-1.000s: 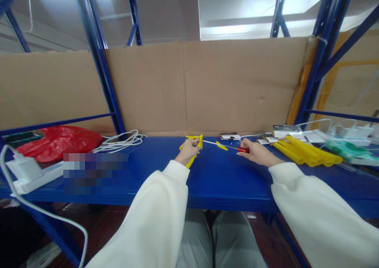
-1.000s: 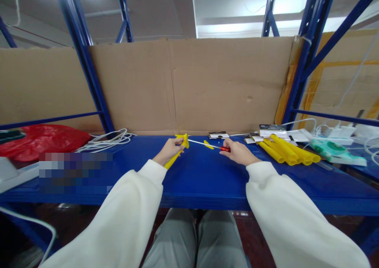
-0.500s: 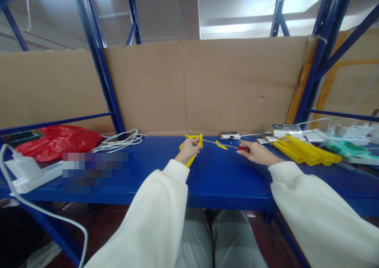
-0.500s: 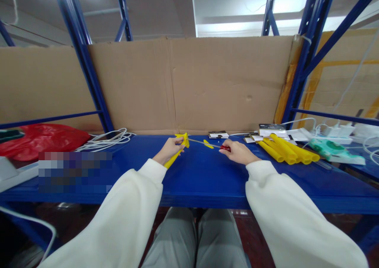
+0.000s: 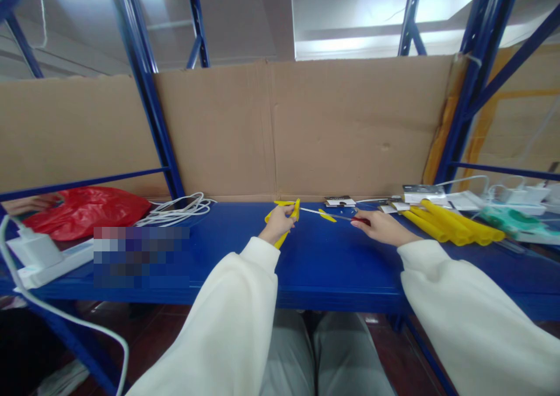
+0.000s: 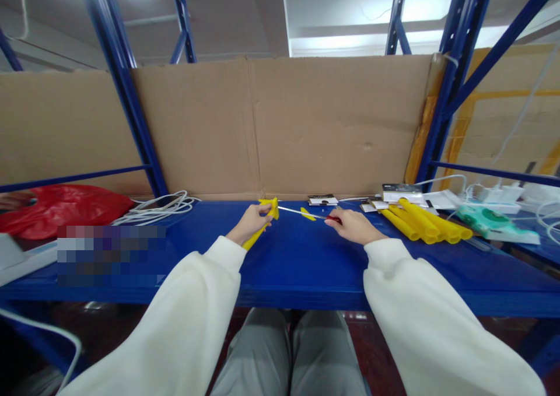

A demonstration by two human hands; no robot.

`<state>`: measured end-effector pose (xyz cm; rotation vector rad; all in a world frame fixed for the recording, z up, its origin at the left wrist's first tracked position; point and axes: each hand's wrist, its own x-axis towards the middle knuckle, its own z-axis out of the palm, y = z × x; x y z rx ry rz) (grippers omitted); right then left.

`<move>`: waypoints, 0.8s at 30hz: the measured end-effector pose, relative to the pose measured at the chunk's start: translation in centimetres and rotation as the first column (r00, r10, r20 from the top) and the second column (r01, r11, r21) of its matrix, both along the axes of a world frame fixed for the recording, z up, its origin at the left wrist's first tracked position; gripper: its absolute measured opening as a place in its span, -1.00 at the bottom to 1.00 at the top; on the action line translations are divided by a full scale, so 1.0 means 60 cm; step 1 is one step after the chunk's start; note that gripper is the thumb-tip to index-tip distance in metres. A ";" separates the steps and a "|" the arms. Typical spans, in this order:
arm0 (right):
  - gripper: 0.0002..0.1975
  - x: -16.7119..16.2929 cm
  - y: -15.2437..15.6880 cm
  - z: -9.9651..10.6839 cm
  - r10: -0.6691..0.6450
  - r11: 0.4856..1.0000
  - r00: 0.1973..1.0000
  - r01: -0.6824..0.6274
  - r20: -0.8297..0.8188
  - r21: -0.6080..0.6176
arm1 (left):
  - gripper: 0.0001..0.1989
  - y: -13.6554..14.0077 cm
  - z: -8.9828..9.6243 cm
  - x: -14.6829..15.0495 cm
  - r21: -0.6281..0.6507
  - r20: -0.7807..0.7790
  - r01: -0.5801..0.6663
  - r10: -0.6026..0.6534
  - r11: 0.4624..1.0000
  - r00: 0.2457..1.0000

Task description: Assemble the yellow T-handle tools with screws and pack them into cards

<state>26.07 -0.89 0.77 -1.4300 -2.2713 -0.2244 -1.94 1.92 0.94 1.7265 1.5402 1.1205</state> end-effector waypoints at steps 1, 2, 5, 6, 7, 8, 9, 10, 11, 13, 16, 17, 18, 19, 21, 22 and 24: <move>-0.80 0.000 0.001 -0.001 0.010 1.000 1.000 -0.010 -0.005 -0.012 | -0.52 0.001 0.000 -0.001 0.001 -0.002 0.005 -0.005 1.000 1.000; -0.81 0.001 0.003 -0.002 0.018 1.000 1.000 -0.018 -0.013 -0.017 | -0.53 0.001 -0.001 -0.001 0.004 -0.003 0.013 -0.013 1.000 1.000; -0.87 0.004 0.007 -0.006 0.010 1.000 1.000 -0.010 -0.028 0.005 | -0.53 0.005 -0.004 -0.003 0.024 0.005 0.041 -0.041 0.999 0.999; -0.87 0.005 0.007 -0.006 0.002 1.000 1.000 -0.001 -0.025 0.017 | -0.52 0.006 -0.005 -0.004 0.031 0.011 0.045 -0.045 0.999 0.999; -0.87 0.006 0.007 -0.006 -0.004 1.000 1.000 0.005 -0.017 0.025 | -0.52 0.008 -0.006 -0.004 0.036 0.016 0.045 -0.046 0.998 0.999; -0.87 0.006 0.006 -0.006 -0.009 1.000 1.000 0.009 -0.008 0.028 | -0.51 0.009 -0.007 -0.005 0.039 0.019 0.043 -0.044 0.998 0.999; -0.86 0.005 0.004 -0.005 -0.013 1.000 1.000 0.013 0.001 0.024 | -0.51 0.010 -0.008 -0.005 0.038 0.020 0.043 -0.043 0.998 0.999; -0.84 0.004 0.003 -0.004 -0.018 1.000 1.000 0.018 0.007 0.013 | -0.52 0.010 -0.009 -0.006 0.036 0.019 0.043 -0.043 0.998 0.999; -0.82 0.003 0.001 -0.002 -0.021 1.000 1.000 0.021 0.009 -0.003 | -0.52 0.011 -0.009 -0.006 0.033 0.018 0.042 -0.043 0.999 0.999; -0.78 0.000 -0.001 -0.001 -0.010 0.999 1.000 0.010 0.000 -0.041 | -0.52 0.012 -0.009 -0.006 0.026 0.017 0.044 -0.044 0.999 0.999; -0.79 0.000 0.002 -0.004 0.050 0.997 0.997 -0.053 -0.052 -0.059 | -0.53 0.012 -0.009 -0.006 0.018 0.016 0.038 -0.038 0.999 0.999; -0.82 0.001 0.005 -0.006 0.065 0.996 0.995 -0.069 -0.071 -0.050 | -0.53 0.011 -0.009 -0.005 0.017 0.017 0.034 -0.034 0.999 0.999; -0.85 0.003 0.008 -0.008 0.070 0.997 0.994 -0.074 -0.085 -0.035 | -0.53 0.011 -0.008 -0.005 0.015 0.018 0.030 -0.031 0.999 0.999; -0.86 0.005 0.010 -0.011 0.066 0.998 0.994 -0.068 -0.090 -0.016 | -0.53 0.011 -0.008 -0.005 0.013 0.020 0.028 -0.028 1.000 0.999; -0.86 0.007 0.012 -0.013 0.037 0.999 0.997 -0.035 -0.072 0.025 | -0.53 0.010 -0.008 -0.005 0.006 0.025 0.029 -0.029 1.000 0.999; -0.86 0.007 0.011 -0.012 0.017 0.999 0.998 -0.015 -0.055 0.044 | -0.53 0.009 -0.007 -0.005 0.003 0.027 0.030 -0.030 1.000 0.999; -0.86 0.004 0.008 -0.010 -0.019 0.998 1.000 0.021 -0.021 0.062 | -0.54 0.008 -0.007 -0.005 0.000 0.024 0.032 -0.032 1.000 0.999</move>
